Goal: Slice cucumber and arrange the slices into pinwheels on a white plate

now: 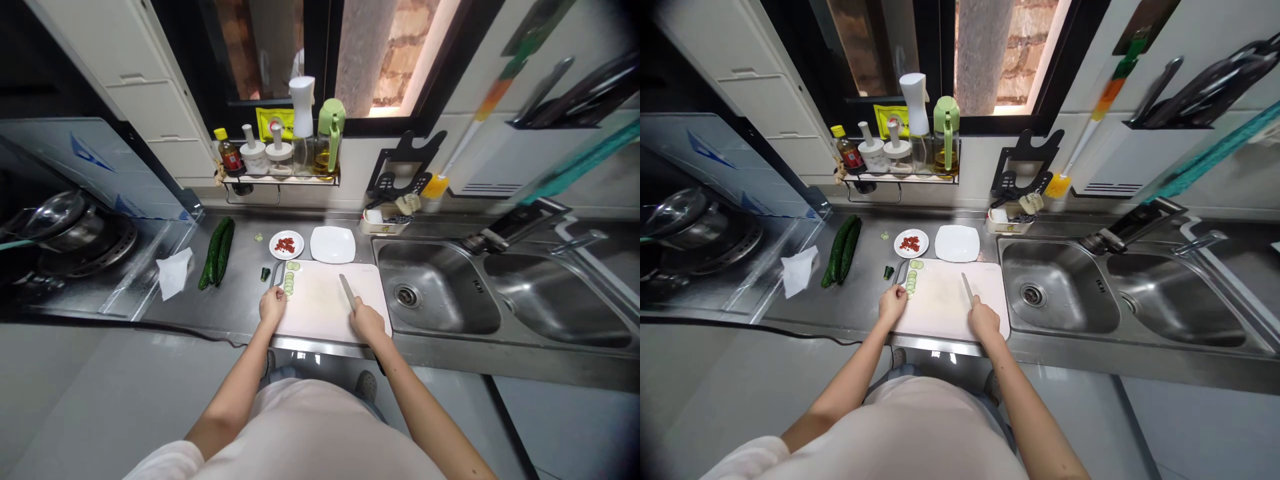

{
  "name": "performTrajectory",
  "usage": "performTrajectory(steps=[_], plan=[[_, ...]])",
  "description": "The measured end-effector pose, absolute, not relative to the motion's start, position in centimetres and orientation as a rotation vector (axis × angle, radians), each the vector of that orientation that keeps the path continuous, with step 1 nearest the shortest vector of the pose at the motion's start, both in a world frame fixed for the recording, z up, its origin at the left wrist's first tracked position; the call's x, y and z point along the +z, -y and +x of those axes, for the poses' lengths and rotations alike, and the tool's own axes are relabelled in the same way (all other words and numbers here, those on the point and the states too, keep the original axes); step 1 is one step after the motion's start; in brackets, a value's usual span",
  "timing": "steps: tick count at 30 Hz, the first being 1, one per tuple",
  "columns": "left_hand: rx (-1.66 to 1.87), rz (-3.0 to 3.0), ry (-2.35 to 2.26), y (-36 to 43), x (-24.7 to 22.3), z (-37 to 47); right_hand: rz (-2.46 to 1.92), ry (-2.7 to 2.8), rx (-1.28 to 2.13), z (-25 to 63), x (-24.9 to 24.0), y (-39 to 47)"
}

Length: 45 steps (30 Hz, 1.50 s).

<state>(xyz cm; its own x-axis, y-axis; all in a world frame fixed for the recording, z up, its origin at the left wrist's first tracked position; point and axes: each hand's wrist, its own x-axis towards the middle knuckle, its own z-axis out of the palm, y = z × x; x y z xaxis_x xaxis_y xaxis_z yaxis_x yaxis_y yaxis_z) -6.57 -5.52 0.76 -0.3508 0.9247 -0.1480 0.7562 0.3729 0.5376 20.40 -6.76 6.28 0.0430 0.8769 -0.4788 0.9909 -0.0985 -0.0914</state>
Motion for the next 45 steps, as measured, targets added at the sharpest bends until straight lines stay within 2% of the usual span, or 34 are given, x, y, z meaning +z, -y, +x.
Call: performTrajectory(steps=[9,19,29,39,45], plan=[[0.651,1.543,-2.21,1.7,1.4,-5.8,2.04,-1.91,-0.614,20.4,6.4,6.7],[0.334,1.727,-2.201,-3.6,2.1,-4.2,2.041,-1.913,-0.615,20.2,6.7,6.8],[0.303,1.77,-2.183,-4.2,1.9,-3.9,2.044,-1.915,-0.617,20.3,6.5,6.7],[0.467,1.589,-2.134,-3.3,2.9,-3.4,2.042,-1.937,-0.625,20.3,6.5,6.7],[0.644,1.461,-1.849,-1.0,2.1,-1.2,2.05,-1.929,-0.634,20.2,6.5,6.7]])
